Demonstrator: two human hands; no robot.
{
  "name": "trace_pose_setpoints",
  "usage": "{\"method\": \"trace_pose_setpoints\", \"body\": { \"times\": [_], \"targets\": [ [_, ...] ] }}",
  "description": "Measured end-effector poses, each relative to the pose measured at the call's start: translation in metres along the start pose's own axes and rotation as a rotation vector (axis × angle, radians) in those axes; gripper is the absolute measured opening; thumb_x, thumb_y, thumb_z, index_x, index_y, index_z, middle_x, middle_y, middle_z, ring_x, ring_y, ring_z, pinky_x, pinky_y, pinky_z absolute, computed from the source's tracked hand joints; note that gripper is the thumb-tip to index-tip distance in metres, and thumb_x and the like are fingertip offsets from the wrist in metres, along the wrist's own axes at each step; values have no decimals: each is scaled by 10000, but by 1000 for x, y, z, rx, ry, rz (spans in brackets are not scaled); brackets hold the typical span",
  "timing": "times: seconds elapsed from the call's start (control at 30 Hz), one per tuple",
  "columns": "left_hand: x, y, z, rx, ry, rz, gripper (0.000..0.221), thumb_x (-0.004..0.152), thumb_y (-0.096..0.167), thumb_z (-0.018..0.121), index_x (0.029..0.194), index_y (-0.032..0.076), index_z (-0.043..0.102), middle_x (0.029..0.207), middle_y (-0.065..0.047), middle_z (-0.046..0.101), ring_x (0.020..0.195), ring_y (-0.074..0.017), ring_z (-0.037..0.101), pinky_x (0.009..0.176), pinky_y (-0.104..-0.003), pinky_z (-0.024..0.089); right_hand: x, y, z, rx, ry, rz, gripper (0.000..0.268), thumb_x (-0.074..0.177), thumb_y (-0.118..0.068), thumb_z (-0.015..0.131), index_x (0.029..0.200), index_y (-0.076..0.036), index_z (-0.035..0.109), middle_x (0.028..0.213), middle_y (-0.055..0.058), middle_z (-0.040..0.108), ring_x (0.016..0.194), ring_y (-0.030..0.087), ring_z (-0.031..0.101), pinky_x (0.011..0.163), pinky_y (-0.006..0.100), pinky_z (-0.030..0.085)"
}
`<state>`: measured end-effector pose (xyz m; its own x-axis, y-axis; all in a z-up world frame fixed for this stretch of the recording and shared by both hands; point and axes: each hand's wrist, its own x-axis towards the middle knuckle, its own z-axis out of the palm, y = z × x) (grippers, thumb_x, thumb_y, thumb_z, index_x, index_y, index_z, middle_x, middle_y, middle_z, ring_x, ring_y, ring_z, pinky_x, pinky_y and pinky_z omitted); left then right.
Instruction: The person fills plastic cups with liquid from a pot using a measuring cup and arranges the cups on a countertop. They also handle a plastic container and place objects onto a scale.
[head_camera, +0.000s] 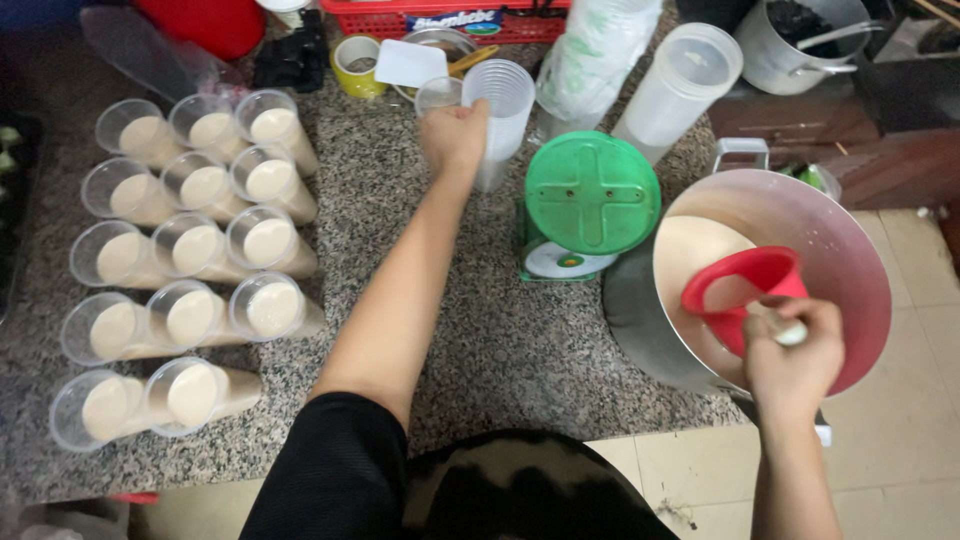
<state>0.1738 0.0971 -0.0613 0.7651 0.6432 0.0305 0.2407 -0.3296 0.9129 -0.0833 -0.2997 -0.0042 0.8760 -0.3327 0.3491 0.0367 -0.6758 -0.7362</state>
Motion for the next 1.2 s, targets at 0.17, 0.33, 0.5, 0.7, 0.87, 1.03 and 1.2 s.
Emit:
{"method": "trace_pose_setpoints", "body": {
  "times": [0.17, 0.33, 0.5, 0.7, 0.87, 1.03, 1.2],
  "targets": [
    [-10, 24, -13, -142, 46, -10, 308, 689, 378, 774, 738, 74, 796, 722, -126, 778, 691, -257, 761, 692, -390, 568, 10, -18, 11, -254, -193, 144, 268, 895, -74, 694, 1157, -19, 677, 971, 212, 722, 858, 240, 704, 772, 361, 599],
    [-10, 45, -18, -598, -33, 69, 309, 830, 301, 790, 758, 2, 778, 696, -59, 759, 638, -144, 679, 643, -308, 537, 6, -26, 24, -149, -278, 270, 275, 928, -81, 646, 1195, -29, 689, 882, 187, 737, 810, 205, 724, 734, 328, 593],
    [-20, 76, -37, -636, -76, 191, 266, 915, 246, 738, 789, 13, 766, 704, -3, 709, 660, -86, 593, 635, -267, 475, -7, -28, 34, 385, -134, 400, 225, 931, -7, 637, 1147, -31, 696, 1022, 150, 717, 891, 202, 685, 762, 270, 565],
    [-84, 94, -59, -601, -124, 597, 261, 1040, 206, 689, 868, 16, 642, 918, -15, 660, 919, -87, 596, 845, -284, 490, -6, -20, 6, 890, 110, 532, 202, 932, 49, 524, 1084, -83, 523, 1247, 214, 669, 1089, 354, 714, 895, 483, 661],
    [-134, 94, -53, -804, -530, 134, 184, 1007, 272, 655, 1001, 90, 676, 900, 44, 638, 820, -63, 547, 720, -264, 450, -11, -10, -31, 1064, 235, 594, 170, 965, 53, 483, 1052, -94, 486, 1232, 219, 661, 1167, 417, 710, 938, 588, 646],
    [-155, 88, -37, -742, -660, 24, 213, 983, 305, 634, 885, 118, 611, 911, 78, 662, 863, -14, 609, 774, -240, 549, -19, -16, -67, 1127, 308, 540, 182, 934, 60, 456, 985, -113, 430, 1176, 187, 660, 1164, 430, 704, 954, 594, 616],
    [-162, 82, -23, -716, -675, 55, 245, 1001, 267, 657, 830, 106, 587, 768, 81, 552, 688, -20, 493, 609, -224, 427, -19, -53, -99, 1165, 344, 383, 169, 976, 78, 460, 1004, -83, 415, 1244, 247, 673, 1232, 483, 711, 1022, 581, 610]
  ]
}}
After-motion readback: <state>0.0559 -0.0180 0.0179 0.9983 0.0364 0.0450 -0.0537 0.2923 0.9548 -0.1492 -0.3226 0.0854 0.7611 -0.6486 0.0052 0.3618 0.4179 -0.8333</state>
